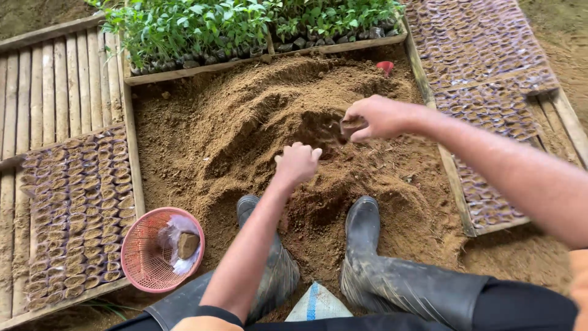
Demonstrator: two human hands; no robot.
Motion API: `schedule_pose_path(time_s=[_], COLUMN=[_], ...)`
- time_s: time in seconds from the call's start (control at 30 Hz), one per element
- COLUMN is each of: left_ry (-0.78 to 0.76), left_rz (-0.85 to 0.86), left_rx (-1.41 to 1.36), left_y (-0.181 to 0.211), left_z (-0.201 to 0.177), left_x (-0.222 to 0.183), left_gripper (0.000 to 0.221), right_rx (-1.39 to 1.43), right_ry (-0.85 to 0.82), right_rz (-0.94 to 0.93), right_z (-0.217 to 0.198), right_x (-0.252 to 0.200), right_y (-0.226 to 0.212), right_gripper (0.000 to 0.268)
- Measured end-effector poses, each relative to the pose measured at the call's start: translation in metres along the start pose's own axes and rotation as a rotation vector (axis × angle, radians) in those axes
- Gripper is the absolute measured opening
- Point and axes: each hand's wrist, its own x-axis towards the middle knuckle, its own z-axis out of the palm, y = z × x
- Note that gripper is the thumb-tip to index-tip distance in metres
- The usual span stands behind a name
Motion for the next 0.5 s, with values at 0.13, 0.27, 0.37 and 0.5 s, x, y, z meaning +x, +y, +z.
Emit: schedule_pose_path(time_s=[0.13, 0.27, 0.37, 0.5], left_ry=[-0.106, 0.176, -0.315, -0.553], left_rz=[0.073, 0.291, 0.194, 0.074], left_rx=[0.304, 0.553, 0.64, 0.796], left_y=[0.001, -0.006, 0.103, 0.178], left_z=[-0.008, 0.0, -0.117, -0.186], left_x=[0.029, 0.082, -0.026, -0.064], left_gripper=[0.03, 0.027, 0.028, 0.057], right_rx=[-0.218, -0.273, -0.18, -0.295], right_ry=[0.047, 0.092, -0.031, 0.092], right_rz=[-0.1, -0.066, 0.242, 0.151], right_z=[-0.014, -0.013, -0.035, -0.06], right_x=[-0.044, -0.096, -0.129, -0.121], right_y=[0.026, 0.039, 0.0, 0.079], right_gripper=[0.044, 0.045, 0.034, 0.048])
